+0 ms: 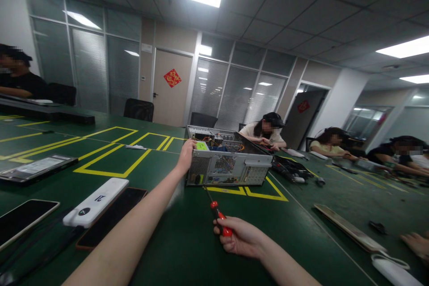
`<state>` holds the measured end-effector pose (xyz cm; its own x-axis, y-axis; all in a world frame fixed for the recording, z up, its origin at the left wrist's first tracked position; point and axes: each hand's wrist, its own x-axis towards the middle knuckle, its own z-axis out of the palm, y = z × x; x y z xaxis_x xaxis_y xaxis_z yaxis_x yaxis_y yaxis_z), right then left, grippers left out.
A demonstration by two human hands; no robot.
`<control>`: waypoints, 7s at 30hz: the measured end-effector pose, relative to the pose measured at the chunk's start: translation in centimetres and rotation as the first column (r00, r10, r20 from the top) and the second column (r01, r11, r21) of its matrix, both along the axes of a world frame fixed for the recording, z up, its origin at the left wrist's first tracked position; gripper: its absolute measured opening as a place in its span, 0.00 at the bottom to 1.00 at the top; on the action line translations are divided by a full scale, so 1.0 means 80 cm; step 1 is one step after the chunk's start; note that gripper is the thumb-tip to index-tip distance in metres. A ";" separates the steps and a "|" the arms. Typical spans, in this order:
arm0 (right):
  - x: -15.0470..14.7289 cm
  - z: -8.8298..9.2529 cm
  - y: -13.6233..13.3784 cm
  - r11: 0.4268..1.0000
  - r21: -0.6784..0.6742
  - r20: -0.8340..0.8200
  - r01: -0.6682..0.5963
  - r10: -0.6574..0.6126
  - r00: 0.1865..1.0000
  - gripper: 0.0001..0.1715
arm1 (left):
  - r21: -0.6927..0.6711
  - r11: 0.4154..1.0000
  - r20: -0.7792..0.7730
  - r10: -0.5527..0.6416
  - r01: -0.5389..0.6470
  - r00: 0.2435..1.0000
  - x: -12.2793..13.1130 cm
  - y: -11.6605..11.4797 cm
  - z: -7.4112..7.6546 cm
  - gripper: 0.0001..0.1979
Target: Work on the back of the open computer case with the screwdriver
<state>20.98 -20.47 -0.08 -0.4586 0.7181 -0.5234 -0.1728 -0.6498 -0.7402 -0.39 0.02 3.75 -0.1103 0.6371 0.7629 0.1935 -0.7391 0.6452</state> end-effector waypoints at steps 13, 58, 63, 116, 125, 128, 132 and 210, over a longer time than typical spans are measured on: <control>0.011 -0.006 0.004 0.974 0.119 -0.121 -0.192 0.207 0.971 0.25 | 0.001 1.000 -0.024 0.017 -0.017 1.000 -0.001 0.003 -0.003 0.18; 0.006 0.007 0.002 0.992 0.102 -0.044 0.070 -0.066 0.997 0.27 | 0.008 1.000 -0.009 0.002 -0.002 1.000 0.000 -0.001 -0.001 0.18; 0.003 0.010 -0.002 0.988 0.118 0.001 0.104 -0.105 0.994 0.32 | 0.002 1.000 -0.001 0.004 -0.004 1.000 0.001 -0.001 0.000 0.18; -0.007 0.013 -0.003 0.943 -0.205 -0.053 0.261 -0.277 0.959 0.15 | -0.026 1.000 -0.003 -0.002 0.001 1.000 0.000 -0.001 0.000 0.18; -0.005 0.007 0.000 0.944 -0.202 -0.111 0.262 -0.288 0.951 0.20 | -0.033 0.999 0.008 -0.016 0.017 1.000 0.001 -0.004 0.002 0.18; -0.001 0.006 0.004 0.931 -0.206 -0.074 0.301 -0.322 0.944 0.19 | -0.033 0.999 0.000 -0.007 0.007 1.000 0.000 -0.003 0.002 0.18; -0.002 0.010 0.004 0.928 -0.237 -0.044 0.287 -0.305 0.951 0.18 | 0.003 1.000 -0.009 0.000 0.000 1.000 0.000 -0.002 0.000 0.18; -0.011 0.013 0.000 0.937 -0.160 -0.048 0.312 -0.323 0.945 0.19 | -0.006 1.000 -0.013 -0.003 0.003 1.000 -0.001 -0.001 0.000 0.19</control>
<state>20.10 -20.45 0.97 -0.2604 0.7490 -0.6093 -0.4373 -0.6541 -0.6172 -0.48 -0.03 3.76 -0.0989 0.6420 0.7603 0.1999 -0.7356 0.6472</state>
